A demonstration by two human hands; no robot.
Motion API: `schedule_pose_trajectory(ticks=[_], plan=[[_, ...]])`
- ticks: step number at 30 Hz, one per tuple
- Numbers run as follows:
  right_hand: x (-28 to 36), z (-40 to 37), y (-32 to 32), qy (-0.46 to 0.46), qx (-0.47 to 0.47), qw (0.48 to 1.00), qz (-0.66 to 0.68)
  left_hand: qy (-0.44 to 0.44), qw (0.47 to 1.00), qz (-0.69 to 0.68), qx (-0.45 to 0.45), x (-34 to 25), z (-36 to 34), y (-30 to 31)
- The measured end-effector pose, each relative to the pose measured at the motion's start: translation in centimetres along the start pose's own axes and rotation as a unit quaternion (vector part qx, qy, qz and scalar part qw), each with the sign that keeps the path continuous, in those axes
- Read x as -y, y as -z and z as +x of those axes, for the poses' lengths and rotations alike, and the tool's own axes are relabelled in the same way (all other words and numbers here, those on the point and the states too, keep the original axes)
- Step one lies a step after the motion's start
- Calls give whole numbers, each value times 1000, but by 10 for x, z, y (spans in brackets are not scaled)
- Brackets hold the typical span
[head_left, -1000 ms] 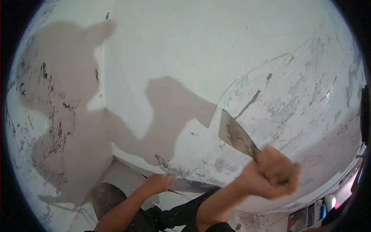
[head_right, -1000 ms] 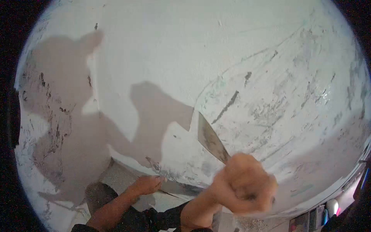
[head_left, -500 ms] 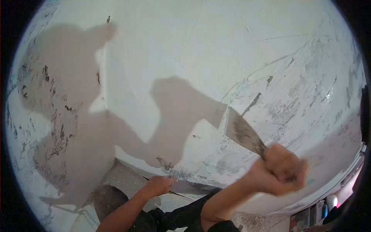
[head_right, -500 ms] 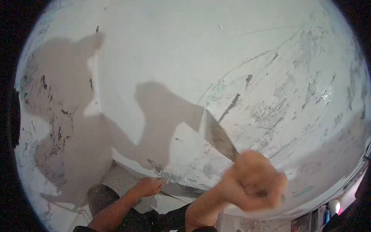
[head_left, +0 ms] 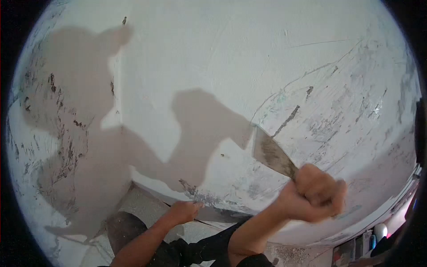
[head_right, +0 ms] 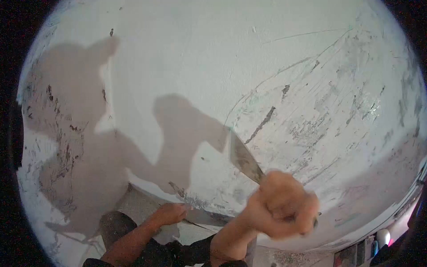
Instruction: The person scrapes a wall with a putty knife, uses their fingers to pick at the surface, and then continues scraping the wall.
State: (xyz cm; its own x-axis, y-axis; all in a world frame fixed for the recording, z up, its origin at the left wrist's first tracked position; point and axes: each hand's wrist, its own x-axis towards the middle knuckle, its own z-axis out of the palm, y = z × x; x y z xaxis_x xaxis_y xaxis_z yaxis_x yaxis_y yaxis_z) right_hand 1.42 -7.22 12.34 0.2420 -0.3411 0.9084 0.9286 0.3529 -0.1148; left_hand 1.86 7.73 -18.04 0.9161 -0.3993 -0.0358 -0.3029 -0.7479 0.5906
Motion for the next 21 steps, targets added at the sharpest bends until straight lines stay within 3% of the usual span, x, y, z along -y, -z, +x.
schedule_pose_trajectory(ticks=[2, 4, 5, 6, 7, 8, 9, 10, 11, 13, 15, 18, 19, 20, 21], plan=[[18, 3, 4, 98, -102, 987, -74, 20, 1000, -3, 11, -9, -4, 14], [18, 7, 8, 77, -65, 995, -6, 42, 997, 23, 57, -13, -4, 17], [7, 6, 8, 49, -25, 998, -21, -44, 997, 5, -70, 5, -2, -8], [1, 4, 6, 23, 15, 999, -35, -48, 997, 6, -66, 2, -2, -7], [3, 0, 2, 53, -100, 992, -49, -12, 999, 28, -23, -1, 1, -3], [11, 1, 4, 53, -99, 993, -48, 27, 998, 46, 19, -3, 2, -1], [20, 4, 9, 62, -69, 995, -37, -37, 998, 3, -52, 2, -2, -7], [23, 5, 11, 71, -40, 996, -24, -34, 998, 4, -54, 4, -2, -9], [16, 3, 11, 83, -76, 988, -102, -31, 998, 11, -61, 4, -2, -9], [5, 0, 10, 72, -70, 991, -91, -31, 997, 22, -62, -2, -3, -4], [10, 0, 4, 81, -101, 984, -126, 30, 999, 20, 27, -15, -5, 13], [22, 6, -1, 124, -115, 984, -58, -18, 999, 11, -39, 0, -3, -3], [4, 1, 4, 136, -153, 967, -154, -20, 999, 10, -38, 3, -1, -9], [-2, -1, 2, 24, 1, 1000, -3, -13, 999, 9, -35, 5, 0, -12], [1, -3, 5, 71, -55, 993, -81, -5, 999, 10, -33, 7, 1, -13]])
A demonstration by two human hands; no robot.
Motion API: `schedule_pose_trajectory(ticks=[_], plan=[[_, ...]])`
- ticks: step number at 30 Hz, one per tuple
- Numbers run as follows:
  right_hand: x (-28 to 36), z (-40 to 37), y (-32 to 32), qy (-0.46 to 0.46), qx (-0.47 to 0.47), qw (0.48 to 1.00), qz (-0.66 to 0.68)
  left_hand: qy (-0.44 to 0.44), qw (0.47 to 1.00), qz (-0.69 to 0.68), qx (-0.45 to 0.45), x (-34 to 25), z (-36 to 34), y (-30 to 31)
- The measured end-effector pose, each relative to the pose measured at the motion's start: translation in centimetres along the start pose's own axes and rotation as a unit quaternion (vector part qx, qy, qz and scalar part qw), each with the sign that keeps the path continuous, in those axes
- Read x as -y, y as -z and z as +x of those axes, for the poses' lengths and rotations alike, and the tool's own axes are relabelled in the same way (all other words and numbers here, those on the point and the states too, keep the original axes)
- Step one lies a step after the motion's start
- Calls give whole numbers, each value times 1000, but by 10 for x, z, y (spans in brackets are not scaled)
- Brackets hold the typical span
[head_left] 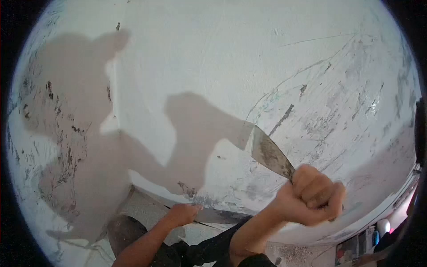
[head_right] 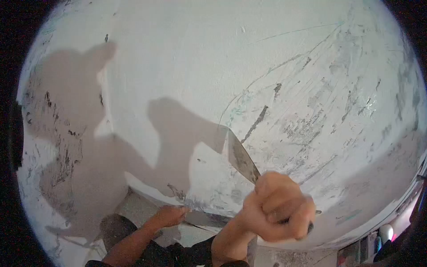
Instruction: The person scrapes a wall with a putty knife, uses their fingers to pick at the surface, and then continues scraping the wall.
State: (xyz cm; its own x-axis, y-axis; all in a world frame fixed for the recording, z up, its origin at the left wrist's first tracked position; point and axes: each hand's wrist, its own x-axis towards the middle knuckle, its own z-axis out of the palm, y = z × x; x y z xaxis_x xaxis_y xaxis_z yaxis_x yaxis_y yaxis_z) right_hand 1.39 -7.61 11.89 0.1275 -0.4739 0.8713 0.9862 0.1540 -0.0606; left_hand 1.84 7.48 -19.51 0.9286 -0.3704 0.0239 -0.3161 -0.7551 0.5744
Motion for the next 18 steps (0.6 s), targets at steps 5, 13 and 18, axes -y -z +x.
schedule_pose_trajectory(ticks=[5, 13, 18], plan=[[18, 7, 0, 69, -79, 994, 0, -4, 1000, 0, 13, -5, -4, 11], [8, -2, 35, 178, 93, 976, -86, 16, 998, -3, 56, -11, -4, 13], [5, -5, 32, 375, -117, 753, -528, -16, 1000, -3, 17, -10, -5, 13]])
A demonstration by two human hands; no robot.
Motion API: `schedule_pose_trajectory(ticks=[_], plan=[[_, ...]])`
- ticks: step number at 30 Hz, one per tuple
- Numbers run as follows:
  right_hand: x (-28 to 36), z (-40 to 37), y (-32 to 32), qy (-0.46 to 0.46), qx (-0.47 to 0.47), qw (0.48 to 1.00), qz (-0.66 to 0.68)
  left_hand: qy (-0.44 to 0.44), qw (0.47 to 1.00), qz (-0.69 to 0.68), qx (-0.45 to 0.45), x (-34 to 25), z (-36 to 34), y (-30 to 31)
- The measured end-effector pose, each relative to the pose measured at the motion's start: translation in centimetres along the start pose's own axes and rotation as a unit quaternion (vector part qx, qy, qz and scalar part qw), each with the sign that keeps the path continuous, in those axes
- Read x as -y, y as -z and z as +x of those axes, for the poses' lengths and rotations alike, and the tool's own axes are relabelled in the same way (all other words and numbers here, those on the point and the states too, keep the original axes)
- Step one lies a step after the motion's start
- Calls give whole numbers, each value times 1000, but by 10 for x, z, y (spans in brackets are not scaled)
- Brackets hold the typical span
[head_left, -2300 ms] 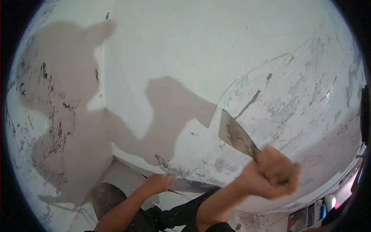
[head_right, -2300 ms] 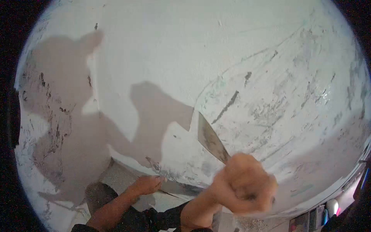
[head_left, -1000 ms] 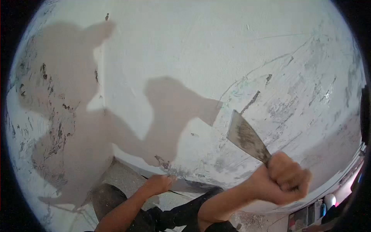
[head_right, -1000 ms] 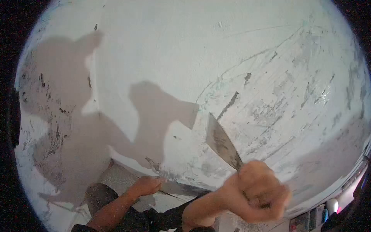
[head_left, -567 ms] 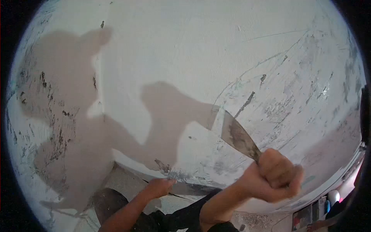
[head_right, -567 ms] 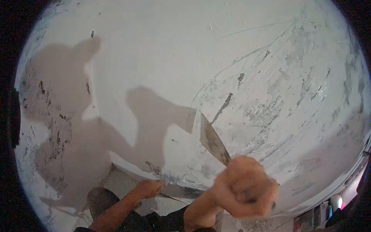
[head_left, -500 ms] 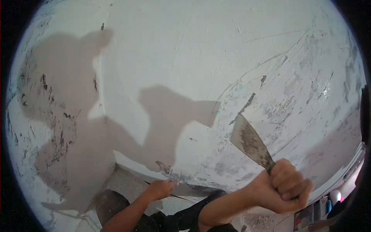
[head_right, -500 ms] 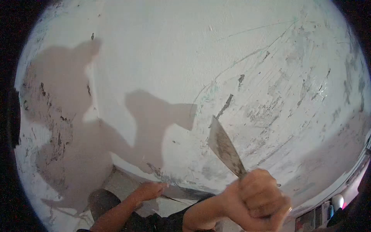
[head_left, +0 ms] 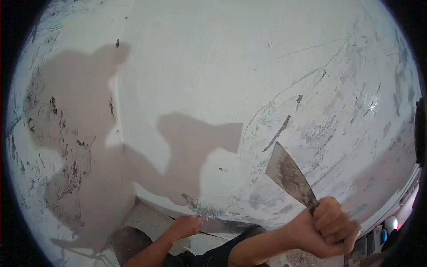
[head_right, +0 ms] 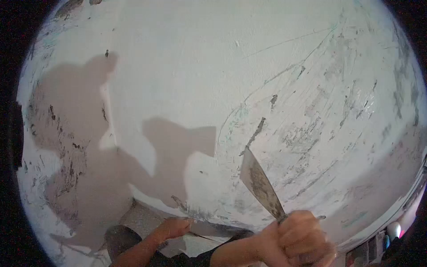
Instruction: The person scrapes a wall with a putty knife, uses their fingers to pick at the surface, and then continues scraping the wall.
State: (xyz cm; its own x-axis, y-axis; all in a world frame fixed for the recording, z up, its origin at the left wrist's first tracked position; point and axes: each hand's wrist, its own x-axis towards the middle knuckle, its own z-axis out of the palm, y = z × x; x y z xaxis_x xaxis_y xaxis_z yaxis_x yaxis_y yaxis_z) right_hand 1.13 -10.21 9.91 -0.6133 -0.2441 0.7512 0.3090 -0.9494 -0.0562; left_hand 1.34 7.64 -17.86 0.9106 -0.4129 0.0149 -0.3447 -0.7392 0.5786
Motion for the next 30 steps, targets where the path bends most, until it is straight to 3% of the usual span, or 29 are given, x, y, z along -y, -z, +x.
schedule_pose_trajectory(ticks=[1, 2, 3, 5, 6, 8, 10, 11, 13, 15, 17, 18, 19, 21, 22, 23, 25, 26, 30], plan=[[-1, 3, 2, -19, -32, 999, -21, -1, 1000, 0, 2, 5, 2, -7], [8, 2, -5, -219, 92, 925, 297, -3, 1000, 4, 0, 9, 5, -12], [18, 0, -12, -384, 200, 700, 568, -3, 1000, 9, -4, 11, 7, -15], [19, 8, 0, -369, 71, 732, 568, 4, 1000, 13, 10, 1, 2, 0], [19, 10, 2, -370, 74, 730, 570, 13, 999, 12, 28, -7, -1, 7], [18, 14, 3, -363, 74, 796, 478, 23, 999, 9, 27, -6, 0, 7], [25, 6, -8, -353, 118, 793, 482, 27, 999, 12, 34, 0, 1, -3], [28, 3, -14, -343, 160, 784, 492, -6, 1000, 14, -8, 12, 3, -17], [25, 22, -1, -354, 119, 770, 518, -37, 998, 13, -52, 17, 4, -20], [24, 18, -2, -364, 81, 753, 543, 15, 999, 39, 33, 5, 4, -6], [23, -6, -13, -402, 130, 740, 524, 28, 998, 26, 43, -6, 1, 3], [24, -2, -7, -288, 176, 888, 314, 44, 998, 17, 44, -6, 1, 8], [25, 7, -3, -288, 174, 887, 315, 44, 998, 19, 42, -1, 1, 2], [30, 24, 0, -352, 104, 717, 593, -24, 999, 7, -37, 10, 1, -11], [41, 16, -8, -380, 27, 826, 415, -22, 999, 5, -38, 14, 2, -15], [41, 10, -12, -380, 29, 827, 413, -6, 1000, 2, -15, 13, 3, -11], [38, -1, -15, -369, 131, 803, 448, 11, 1000, 1, 11, 12, 3, -11], [36, 3, -11, -392, 111, 778, 478, 12, 1000, -9, 18, 14, 6, -13], [30, 12, -2, -415, 66, 777, 469, 13, 1000, -11, 1, 12, 2, -13]])
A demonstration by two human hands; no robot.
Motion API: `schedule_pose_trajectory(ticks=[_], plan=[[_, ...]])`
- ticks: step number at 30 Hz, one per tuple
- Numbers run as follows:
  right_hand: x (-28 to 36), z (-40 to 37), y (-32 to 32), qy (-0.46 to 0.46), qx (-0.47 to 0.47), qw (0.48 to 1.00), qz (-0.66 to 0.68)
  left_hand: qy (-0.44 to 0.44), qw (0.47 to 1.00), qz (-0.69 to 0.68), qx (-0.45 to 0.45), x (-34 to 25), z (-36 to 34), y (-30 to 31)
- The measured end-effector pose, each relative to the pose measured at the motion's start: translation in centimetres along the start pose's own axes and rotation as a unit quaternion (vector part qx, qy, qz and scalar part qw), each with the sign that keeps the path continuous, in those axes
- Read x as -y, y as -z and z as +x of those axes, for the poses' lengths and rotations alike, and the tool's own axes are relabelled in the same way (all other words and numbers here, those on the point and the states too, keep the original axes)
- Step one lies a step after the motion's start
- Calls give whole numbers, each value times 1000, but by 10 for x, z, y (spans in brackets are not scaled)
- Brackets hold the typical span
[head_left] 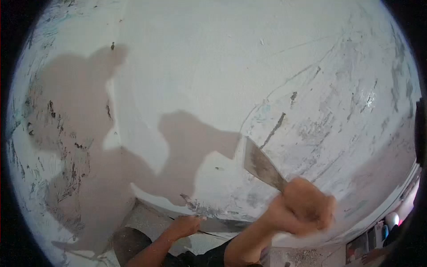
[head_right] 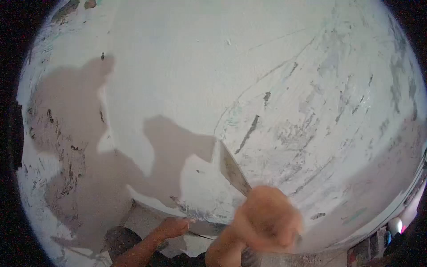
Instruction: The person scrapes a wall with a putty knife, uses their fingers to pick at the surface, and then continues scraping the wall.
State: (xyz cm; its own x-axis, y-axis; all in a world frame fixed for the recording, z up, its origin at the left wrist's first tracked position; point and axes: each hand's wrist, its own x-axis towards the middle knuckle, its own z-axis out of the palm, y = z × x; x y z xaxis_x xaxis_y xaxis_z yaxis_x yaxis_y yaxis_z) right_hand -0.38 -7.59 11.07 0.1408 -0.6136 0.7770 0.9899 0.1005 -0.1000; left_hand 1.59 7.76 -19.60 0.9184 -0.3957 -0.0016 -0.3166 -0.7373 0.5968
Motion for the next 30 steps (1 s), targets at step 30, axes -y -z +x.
schedule_pose_trajectory(ticks=[30], plan=[[-29, -4, -11, -14, 18, 1000, -16, 12, 1000, 2, 27, 2, 5, -4]])
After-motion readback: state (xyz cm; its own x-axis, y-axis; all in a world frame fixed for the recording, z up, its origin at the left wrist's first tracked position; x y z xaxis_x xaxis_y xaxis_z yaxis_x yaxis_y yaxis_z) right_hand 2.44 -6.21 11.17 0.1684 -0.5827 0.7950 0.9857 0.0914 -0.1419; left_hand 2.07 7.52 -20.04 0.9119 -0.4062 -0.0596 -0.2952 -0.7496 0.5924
